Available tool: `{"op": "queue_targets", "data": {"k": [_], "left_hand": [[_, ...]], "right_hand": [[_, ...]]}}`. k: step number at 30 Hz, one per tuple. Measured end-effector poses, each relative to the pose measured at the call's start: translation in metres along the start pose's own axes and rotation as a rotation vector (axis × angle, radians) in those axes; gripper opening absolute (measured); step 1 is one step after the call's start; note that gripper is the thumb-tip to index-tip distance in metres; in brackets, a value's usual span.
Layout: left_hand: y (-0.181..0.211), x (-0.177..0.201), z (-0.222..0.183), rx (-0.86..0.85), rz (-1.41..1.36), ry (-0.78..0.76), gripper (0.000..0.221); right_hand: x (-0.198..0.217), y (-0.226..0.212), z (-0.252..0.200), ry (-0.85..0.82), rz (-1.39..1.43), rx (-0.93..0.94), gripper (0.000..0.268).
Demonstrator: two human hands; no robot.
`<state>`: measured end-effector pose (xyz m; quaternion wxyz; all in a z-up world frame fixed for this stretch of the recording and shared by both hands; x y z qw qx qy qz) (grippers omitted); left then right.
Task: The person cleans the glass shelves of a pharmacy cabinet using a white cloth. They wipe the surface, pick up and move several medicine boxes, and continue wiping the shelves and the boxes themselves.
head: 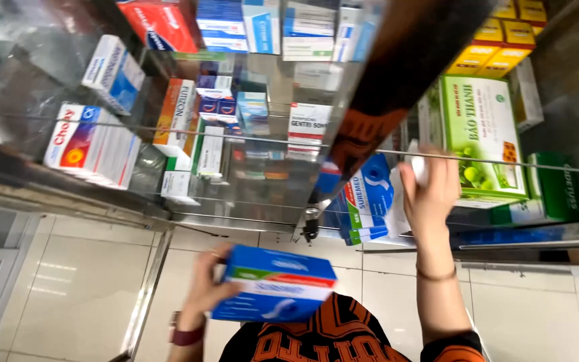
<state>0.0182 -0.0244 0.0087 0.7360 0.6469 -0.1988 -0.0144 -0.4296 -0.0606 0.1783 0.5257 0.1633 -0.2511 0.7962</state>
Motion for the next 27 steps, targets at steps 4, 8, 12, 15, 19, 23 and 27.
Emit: {"op": "queue_targets", "data": {"k": [4, 8, 12, 15, 19, 23, 27], "left_hand": [[-0.009, 0.082, -0.003, 0.139, -0.378, 0.157, 0.081], [0.082, 0.112, 0.03, 0.102, -0.688, 0.393, 0.068], [0.113, 0.112, 0.098, 0.252, -0.582, 0.479, 0.056], [0.094, 0.099, 0.163, 0.247, -0.403, 0.343, 0.059], [0.013, 0.064, 0.244, 0.389, -0.192, 0.337, 0.055], [0.07, 0.045, 0.252, 0.426, 0.094, 0.307, 0.051], [0.082, 0.04, 0.234, 0.068, 0.396, 0.431, 0.049]], "right_hand": [[-0.036, 0.004, 0.031, -0.238, -0.188, 0.031, 0.04], [-0.035, -0.027, 0.045, -0.34, -0.424, 0.207, 0.04], [-0.074, 0.005, 0.021, -0.428, -0.225, 0.058, 0.037], [-0.089, -0.027, 0.056, -0.465, 0.196, -0.024, 0.042], [-0.125, -0.063, 0.086, -0.511, 0.579, 0.264, 0.084], [-0.147, -0.083, 0.093, -0.781, 0.541, 0.39, 0.104], [-0.162, -0.08, 0.097, -0.852, 0.417, 0.346, 0.099]]}}
Point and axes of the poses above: each hand's wrist, its own z-axis towards the middle knuckle, its own x-axis out of the back of the hand, y = z × x, the point moved 2 cm from there along z, towards the middle knuckle, and after that the axes turned 10 degrees about x, right-handed, at the moved point
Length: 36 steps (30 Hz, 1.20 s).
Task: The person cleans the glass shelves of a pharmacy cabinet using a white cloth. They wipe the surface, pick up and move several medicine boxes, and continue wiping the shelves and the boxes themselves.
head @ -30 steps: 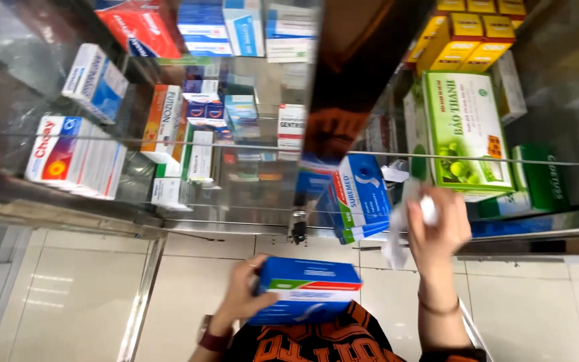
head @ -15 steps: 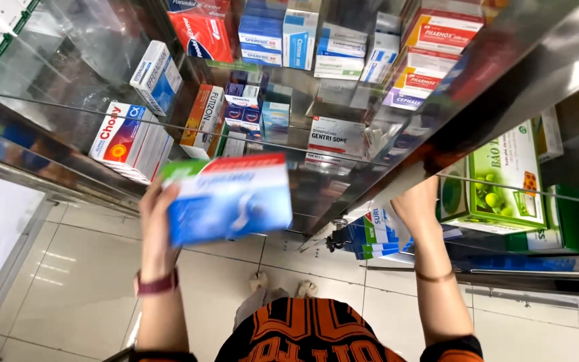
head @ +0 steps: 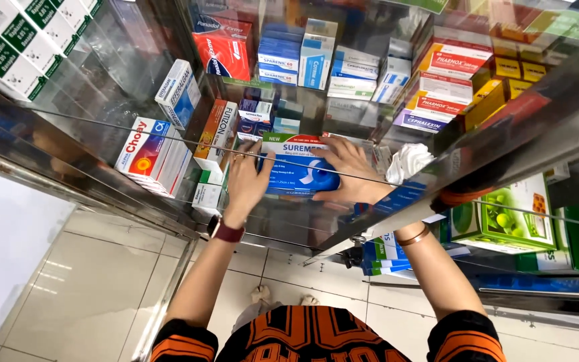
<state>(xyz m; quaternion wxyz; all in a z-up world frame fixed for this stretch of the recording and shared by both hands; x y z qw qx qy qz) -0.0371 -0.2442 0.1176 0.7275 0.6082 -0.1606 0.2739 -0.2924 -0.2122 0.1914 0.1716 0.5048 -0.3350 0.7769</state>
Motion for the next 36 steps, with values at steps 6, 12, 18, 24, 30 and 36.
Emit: {"op": "queue_targets", "data": {"k": [6, 12, 18, 24, 30, 36], "left_hand": [[0.044, 0.027, -0.058, -0.209, 0.131, 0.204, 0.023], [0.042, 0.017, -0.082, -0.583, 0.265, 0.133, 0.029], [0.044, 0.013, -0.08, -0.573, 0.291, 0.119, 0.025], [0.041, 0.011, -0.081, -0.595, 0.259, 0.112, 0.015], [0.019, 0.003, -0.086, -0.681, 0.364, 0.232, 0.019], [0.014, 0.008, -0.084, -0.64, 0.212, 0.184, 0.018]], "right_hand": [[-0.012, -0.001, 0.024, -0.049, -0.036, 0.075, 0.1], [-0.014, 0.015, 0.036, -0.138, 0.031, 0.083, 0.102], [-0.003, 0.017, 0.043, -0.318, 0.08, 0.091, 0.115], [0.012, -0.006, 0.058, -0.454, -0.034, -0.109, 0.128], [0.016, 0.03, 0.062, -0.381, 0.13, 0.063, 0.111], [0.052, 0.057, 0.055, -0.165, 0.53, -0.164, 0.068]]}}
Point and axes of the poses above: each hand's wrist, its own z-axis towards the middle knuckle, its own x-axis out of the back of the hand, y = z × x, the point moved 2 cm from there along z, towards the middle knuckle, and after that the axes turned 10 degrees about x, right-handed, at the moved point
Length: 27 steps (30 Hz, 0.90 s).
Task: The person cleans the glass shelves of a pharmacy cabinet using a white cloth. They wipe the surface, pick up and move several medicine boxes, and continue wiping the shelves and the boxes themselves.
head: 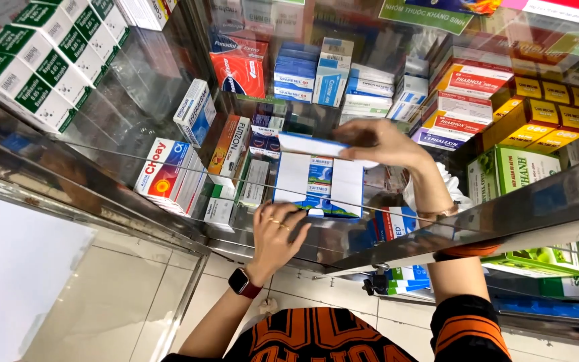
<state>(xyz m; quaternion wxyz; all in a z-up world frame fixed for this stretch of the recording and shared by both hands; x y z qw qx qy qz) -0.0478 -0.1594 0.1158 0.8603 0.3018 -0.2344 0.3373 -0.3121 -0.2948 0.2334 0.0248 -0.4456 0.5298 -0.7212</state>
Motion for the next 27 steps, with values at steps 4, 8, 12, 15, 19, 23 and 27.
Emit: {"op": "queue_targets", "data": {"k": [4, 8, 12, 15, 19, 23, 27], "left_hand": [[-0.01, 0.012, 0.03, 0.322, -0.135, 0.032, 0.058], [-0.016, 0.009, 0.055, 0.502, -0.081, -0.246, 0.098], [-0.016, -0.009, 0.048, 0.459, -0.06, -0.168, 0.091], [-0.023, -0.023, 0.048, 0.522, -0.021, -0.133, 0.077], [-0.07, -0.064, 0.03, 0.908, -0.373, -0.217, 0.05], [-0.085, -0.078, 0.025, 0.982, -0.956, -0.095, 0.057], [-0.05, -0.029, 0.075, 1.423, -1.256, -0.245, 0.057]], "right_hand": [[0.003, -0.034, -0.012, 0.575, -0.512, 0.014, 0.053], [-0.041, -0.002, -0.034, 0.85, -1.253, 0.111, 0.022], [-0.084, -0.02, -0.036, 0.641, -0.966, -0.049, 0.037], [-0.093, -0.045, -0.036, 0.622, -0.748, -0.075, 0.061], [-0.096, -0.04, -0.035, 0.604, -0.684, -0.081, 0.074], [-0.098, -0.004, -0.039, 0.652, -0.638, -0.078, 0.062], [-0.091, -0.003, -0.035, 0.747, -0.496, -0.01, 0.052]]}}
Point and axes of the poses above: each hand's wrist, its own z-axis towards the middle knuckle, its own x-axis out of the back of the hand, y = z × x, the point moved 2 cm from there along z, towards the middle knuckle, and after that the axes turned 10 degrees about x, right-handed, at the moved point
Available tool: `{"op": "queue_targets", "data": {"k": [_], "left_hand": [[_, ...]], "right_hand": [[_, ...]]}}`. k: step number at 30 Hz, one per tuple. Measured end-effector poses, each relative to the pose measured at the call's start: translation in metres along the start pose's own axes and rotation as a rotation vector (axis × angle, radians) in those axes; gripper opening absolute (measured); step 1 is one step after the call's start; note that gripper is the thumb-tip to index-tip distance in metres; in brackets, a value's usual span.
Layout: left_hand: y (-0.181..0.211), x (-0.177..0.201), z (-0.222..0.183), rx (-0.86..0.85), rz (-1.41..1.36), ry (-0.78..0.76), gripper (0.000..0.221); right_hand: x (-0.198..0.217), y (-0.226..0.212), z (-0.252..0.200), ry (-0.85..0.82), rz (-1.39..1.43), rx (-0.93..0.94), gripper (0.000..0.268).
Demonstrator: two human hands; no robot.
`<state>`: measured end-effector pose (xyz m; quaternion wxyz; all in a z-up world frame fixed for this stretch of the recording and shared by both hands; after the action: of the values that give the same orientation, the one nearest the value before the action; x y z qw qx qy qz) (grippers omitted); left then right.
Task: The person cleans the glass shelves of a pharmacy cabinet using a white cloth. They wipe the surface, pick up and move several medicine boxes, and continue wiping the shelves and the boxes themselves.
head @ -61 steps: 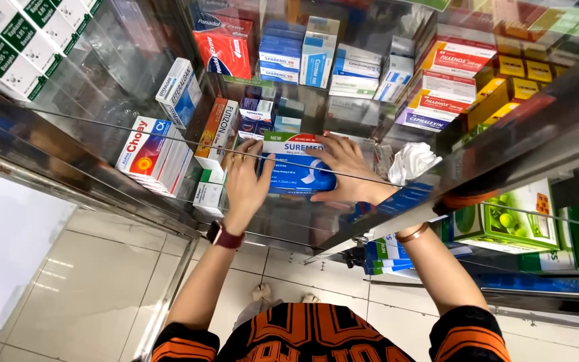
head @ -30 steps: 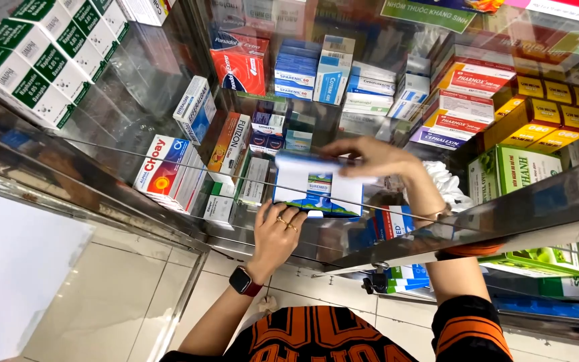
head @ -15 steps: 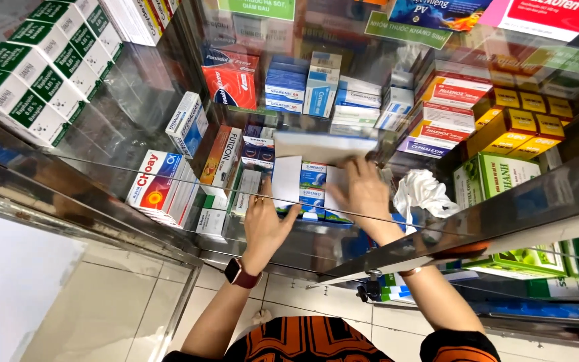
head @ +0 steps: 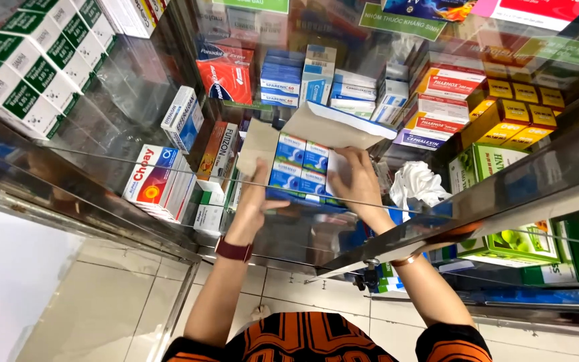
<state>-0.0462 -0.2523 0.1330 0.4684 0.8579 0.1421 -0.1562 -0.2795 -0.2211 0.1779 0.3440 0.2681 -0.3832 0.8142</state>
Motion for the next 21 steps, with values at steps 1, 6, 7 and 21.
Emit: {"op": "queue_targets", "data": {"k": [1, 6, 7, 21], "left_hand": [[0.006, -0.006, -0.002, -0.051, 0.069, -0.055, 0.055], [0.012, -0.043, -0.002, -0.264, 0.025, -0.22, 0.053], [0.008, -0.054, -0.001, -0.393, 0.179, -0.129, 0.047], [-0.048, -0.111, -0.027, -1.435, 1.28, -0.058, 0.065]], "right_hand": [[-0.001, 0.001, 0.001, 0.016, 0.061, -0.051, 0.052], [-0.044, 0.061, -0.006, 0.106, 0.349, -0.224, 0.058], [-0.052, 0.075, -0.007, 0.163, 0.525, -0.3, 0.059], [-0.06, 0.158, -0.072, 0.682, 1.791, -0.791, 0.067]]}}
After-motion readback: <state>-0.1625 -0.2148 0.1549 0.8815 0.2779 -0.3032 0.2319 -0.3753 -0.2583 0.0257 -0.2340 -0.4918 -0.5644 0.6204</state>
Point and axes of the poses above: each hand's wrist, its own z-axis towards the middle knuckle, its own x-axis out of the back of the hand, y = z × x, the point moved 2 cm from there along z, towards the middle knuckle, and after that the axes turned 10 degrees about x, right-handed, at the moved point
